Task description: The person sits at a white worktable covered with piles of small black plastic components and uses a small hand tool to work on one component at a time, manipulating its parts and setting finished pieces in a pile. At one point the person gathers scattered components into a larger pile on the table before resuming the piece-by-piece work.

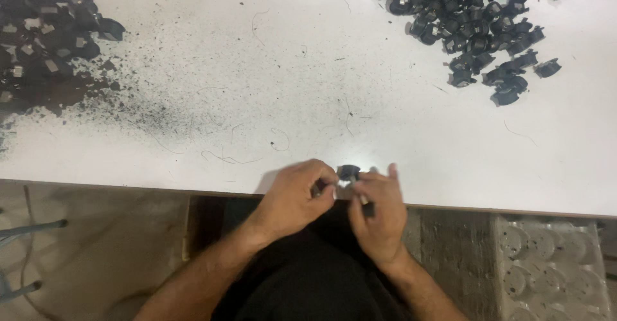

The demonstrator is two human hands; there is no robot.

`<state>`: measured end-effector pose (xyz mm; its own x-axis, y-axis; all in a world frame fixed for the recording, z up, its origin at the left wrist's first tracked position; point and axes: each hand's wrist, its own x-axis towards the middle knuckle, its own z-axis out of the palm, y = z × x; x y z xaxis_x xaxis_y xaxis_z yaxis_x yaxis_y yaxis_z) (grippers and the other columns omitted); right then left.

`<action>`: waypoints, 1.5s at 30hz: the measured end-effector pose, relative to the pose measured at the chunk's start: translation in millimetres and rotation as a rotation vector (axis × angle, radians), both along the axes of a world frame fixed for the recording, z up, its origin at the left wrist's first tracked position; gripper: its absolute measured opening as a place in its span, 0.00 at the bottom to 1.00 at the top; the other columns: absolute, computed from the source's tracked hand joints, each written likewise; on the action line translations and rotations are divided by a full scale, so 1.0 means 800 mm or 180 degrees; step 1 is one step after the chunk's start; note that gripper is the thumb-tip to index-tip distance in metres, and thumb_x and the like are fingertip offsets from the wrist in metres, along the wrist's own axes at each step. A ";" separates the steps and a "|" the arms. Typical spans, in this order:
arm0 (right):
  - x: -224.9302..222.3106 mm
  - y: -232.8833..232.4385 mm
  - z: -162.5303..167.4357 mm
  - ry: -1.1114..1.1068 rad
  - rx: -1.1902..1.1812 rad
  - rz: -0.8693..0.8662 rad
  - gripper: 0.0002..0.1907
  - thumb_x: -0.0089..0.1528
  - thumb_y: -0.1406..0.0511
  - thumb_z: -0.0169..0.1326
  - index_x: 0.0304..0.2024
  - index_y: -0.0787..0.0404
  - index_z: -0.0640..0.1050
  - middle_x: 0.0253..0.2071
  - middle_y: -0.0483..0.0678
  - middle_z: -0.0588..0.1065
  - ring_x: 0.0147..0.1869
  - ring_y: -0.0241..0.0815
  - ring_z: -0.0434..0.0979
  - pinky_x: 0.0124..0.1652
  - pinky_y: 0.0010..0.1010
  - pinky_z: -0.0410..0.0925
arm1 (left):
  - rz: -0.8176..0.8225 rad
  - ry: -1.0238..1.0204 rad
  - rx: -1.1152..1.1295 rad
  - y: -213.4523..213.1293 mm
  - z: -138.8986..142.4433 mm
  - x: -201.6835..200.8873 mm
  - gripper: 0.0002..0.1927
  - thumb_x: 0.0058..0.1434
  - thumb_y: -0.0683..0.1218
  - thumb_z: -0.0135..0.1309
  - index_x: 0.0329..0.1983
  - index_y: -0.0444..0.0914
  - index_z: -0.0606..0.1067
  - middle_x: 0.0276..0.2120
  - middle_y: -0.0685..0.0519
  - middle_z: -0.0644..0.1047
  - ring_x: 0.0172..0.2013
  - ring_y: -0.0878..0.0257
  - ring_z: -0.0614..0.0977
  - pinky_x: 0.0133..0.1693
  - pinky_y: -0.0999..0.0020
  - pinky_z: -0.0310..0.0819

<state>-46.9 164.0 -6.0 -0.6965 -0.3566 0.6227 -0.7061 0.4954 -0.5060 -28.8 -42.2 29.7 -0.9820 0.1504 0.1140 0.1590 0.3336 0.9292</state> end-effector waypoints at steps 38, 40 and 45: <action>-0.210 -0.139 0.095 -0.0976 0.0163 0.0246 0.13 0.74 0.63 0.48 0.55 0.67 0.70 0.62 0.61 0.71 0.65 0.61 0.71 0.63 0.48 0.65 | 0.0716 0.0792 -0.1674 -0.172 0.037 0.100 0.02 0.58 0.41 0.56 0.30 0.38 0.75 0.64 0.40 0.73 0.68 0.45 0.67 0.69 0.46 0.50; -0.188 -0.190 0.090 -0.0380 0.0306 0.0719 0.14 0.71 0.67 0.48 0.58 0.65 0.72 0.58 0.60 0.73 0.61 0.61 0.72 0.61 0.50 0.63 | -0.0185 0.0573 -0.1517 -0.173 0.041 0.094 0.05 0.61 0.45 0.57 0.33 0.38 0.76 0.63 0.42 0.74 0.69 0.46 0.66 0.68 0.45 0.48; -0.003 -0.238 0.070 -0.1068 0.0523 0.3499 0.07 0.74 0.63 0.44 0.43 0.59 0.65 0.62 0.60 0.70 0.74 0.56 0.68 0.78 0.52 0.57 | 0.1174 -0.1057 -0.0296 -0.304 0.065 0.104 0.13 0.62 0.46 0.56 0.50 0.47 0.82 0.52 0.56 0.84 0.49 0.65 0.84 0.53 0.60 0.80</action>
